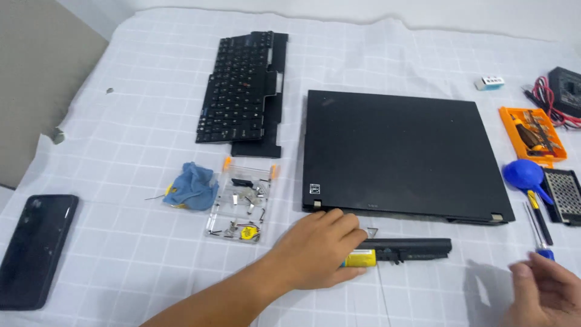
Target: The person removes the battery from the back of a black laptop, then flips the device over to open the lid. They proceed to detach the front bezel from the laptop's base, exposing the internal components.
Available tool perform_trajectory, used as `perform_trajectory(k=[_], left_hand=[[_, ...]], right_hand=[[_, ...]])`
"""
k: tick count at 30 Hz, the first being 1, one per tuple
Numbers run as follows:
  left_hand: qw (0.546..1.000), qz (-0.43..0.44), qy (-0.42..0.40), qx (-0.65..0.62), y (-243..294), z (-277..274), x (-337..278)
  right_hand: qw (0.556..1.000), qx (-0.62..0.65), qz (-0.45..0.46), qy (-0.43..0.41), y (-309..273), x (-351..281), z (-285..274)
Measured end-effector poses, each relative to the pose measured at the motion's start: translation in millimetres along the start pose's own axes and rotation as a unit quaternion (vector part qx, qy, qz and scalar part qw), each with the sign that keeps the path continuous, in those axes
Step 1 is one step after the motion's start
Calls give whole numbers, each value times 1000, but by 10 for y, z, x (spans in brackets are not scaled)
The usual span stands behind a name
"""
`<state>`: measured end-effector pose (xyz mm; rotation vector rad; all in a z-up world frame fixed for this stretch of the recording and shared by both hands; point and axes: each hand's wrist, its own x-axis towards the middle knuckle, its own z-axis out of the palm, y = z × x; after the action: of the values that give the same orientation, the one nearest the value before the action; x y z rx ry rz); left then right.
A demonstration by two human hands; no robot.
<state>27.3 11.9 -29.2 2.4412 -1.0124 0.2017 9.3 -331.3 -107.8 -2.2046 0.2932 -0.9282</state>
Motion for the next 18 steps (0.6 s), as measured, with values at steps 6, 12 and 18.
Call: perform_trajectory(k=[6,12,18], left_hand=[[1000,27,-5,8,7,-20,11],[992,0,126,-13,42,-162,17],[935,-202,283,-66,-37,-390,162]], right_hand=[[992,70,-23,-106,-723,7,-24],[993,102,-41,-42,-378,36,64],[956,37,-109,-271,316,285,15]])
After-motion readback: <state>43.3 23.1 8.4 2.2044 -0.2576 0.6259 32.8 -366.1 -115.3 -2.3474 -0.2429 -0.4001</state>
